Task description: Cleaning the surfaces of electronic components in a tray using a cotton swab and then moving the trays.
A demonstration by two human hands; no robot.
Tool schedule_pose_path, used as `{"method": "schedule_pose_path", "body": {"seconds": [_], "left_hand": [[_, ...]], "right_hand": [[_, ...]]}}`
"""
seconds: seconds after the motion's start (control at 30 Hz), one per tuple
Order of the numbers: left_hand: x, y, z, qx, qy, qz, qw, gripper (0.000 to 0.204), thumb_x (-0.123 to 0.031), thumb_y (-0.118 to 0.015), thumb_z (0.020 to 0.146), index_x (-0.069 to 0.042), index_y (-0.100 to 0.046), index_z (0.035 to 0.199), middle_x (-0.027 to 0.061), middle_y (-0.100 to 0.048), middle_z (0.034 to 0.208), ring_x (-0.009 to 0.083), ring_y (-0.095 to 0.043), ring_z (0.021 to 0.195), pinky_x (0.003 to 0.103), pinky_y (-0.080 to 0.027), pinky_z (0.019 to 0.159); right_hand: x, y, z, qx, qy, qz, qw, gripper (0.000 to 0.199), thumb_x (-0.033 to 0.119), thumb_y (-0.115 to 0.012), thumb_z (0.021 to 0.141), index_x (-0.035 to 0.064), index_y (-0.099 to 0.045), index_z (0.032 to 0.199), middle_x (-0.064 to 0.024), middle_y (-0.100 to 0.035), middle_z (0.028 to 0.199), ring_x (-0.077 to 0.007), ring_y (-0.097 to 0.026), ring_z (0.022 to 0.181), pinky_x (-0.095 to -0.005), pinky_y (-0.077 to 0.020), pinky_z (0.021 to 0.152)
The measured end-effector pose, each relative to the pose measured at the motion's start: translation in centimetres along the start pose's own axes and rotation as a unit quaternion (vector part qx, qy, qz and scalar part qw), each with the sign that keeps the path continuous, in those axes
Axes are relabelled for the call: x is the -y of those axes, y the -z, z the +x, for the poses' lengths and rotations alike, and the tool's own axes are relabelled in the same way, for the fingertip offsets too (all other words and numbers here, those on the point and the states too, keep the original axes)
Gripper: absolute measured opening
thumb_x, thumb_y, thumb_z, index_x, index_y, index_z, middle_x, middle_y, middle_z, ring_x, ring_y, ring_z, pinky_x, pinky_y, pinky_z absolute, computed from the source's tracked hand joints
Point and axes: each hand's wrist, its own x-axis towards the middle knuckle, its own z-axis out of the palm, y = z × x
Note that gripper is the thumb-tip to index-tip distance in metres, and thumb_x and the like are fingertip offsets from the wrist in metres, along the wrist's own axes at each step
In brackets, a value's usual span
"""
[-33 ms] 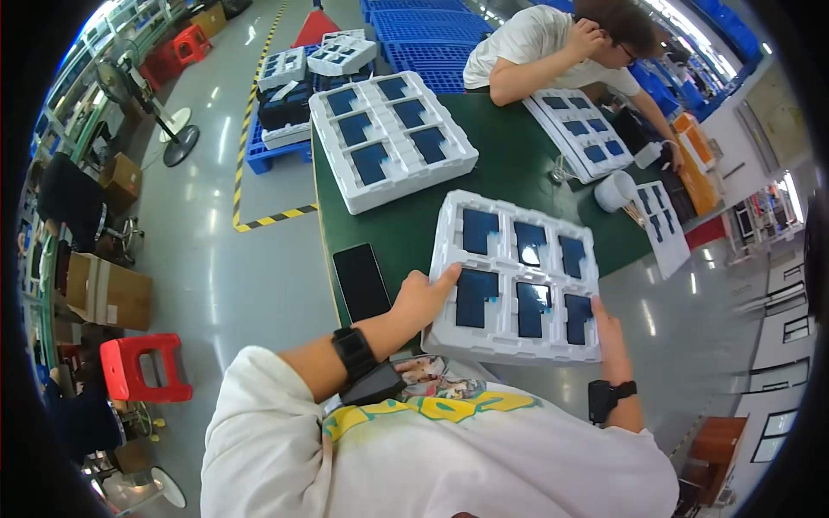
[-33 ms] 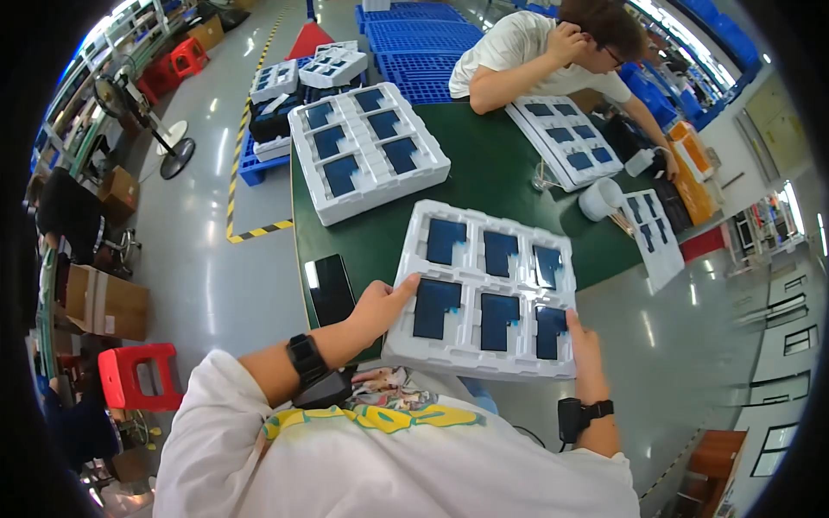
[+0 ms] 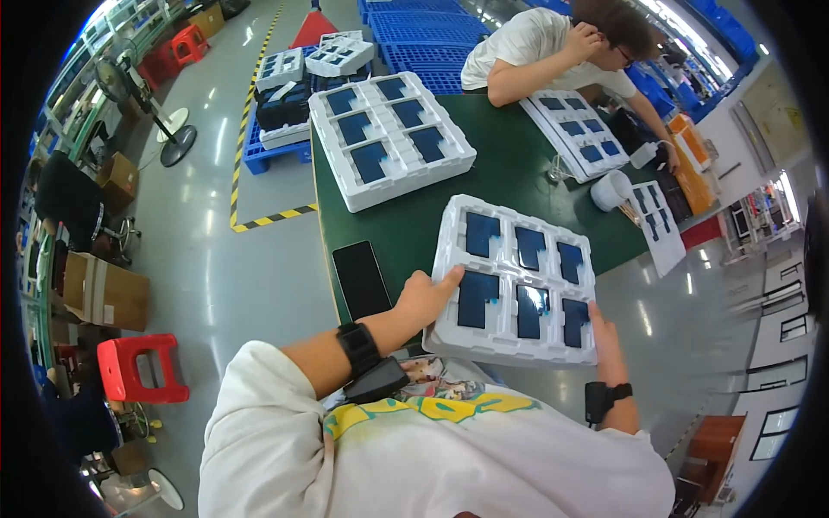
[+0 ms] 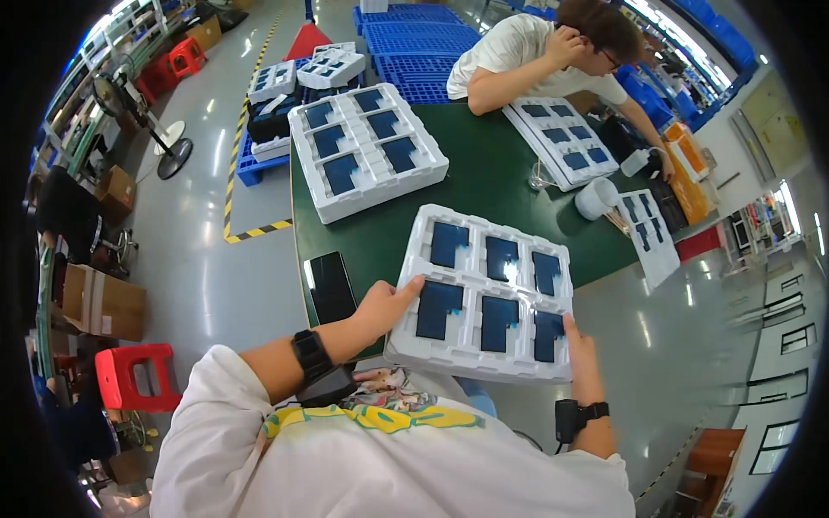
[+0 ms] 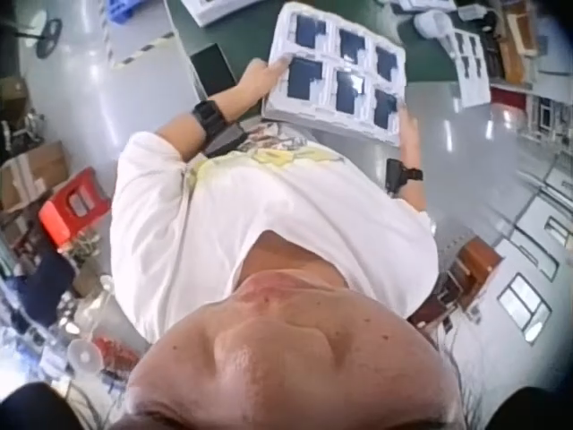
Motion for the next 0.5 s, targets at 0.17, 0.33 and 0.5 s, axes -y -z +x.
{"method": "schedule_pose_path", "body": {"seconds": [0.17,0.33,0.5], "left_hand": [[-2.7,0.6,-0.5,0.176,-0.074,0.22,0.957,0.071,-0.054,-0.055,0.079,0.015,-0.056,0.096,0.0257,-0.062,0.085,0.0352,-0.064,0.075,0.038,-0.052,0.065],[-9.3,2.9,-1.4,0.25,-0.134,0.374,0.883,0.063,-0.052,-0.052,0.082,0.01,-0.062,0.076,0.0173,-0.06,0.063,0.0239,-0.059,0.049,0.032,-0.049,0.045],[-6.8,7.0,3.6,0.157,-0.233,0.299,0.912,0.047,-0.043,-0.056,0.082,0.003,-0.064,0.077,0.011,-0.062,0.067,0.0191,-0.06,0.063,0.031,-0.047,0.057]], "right_hand": [[-2.2,0.6,-1.9,0.05,-0.122,0.034,0.991,0.07,0.052,-0.046,0.088,-0.0068,-0.045,0.125,-0.0157,-0.051,0.124,-0.0224,-0.049,0.113,-0.0289,-0.036,0.095],[-4.2,0.7,1.0,0.008,-0.132,-0.026,0.991,0.073,0.056,-0.05,0.084,-0.0076,-0.051,0.12,-0.0166,-0.056,0.116,-0.0234,-0.052,0.108,-0.0296,-0.0387,0.092],[-2.1,0.2,0.8,0.016,-0.233,-0.015,0.972,0.085,0.065,-0.053,0.076,-0.0094,-0.052,0.117,-0.0237,-0.055,0.116,-0.0307,-0.051,0.111,-0.035,-0.0377,0.094]]}}
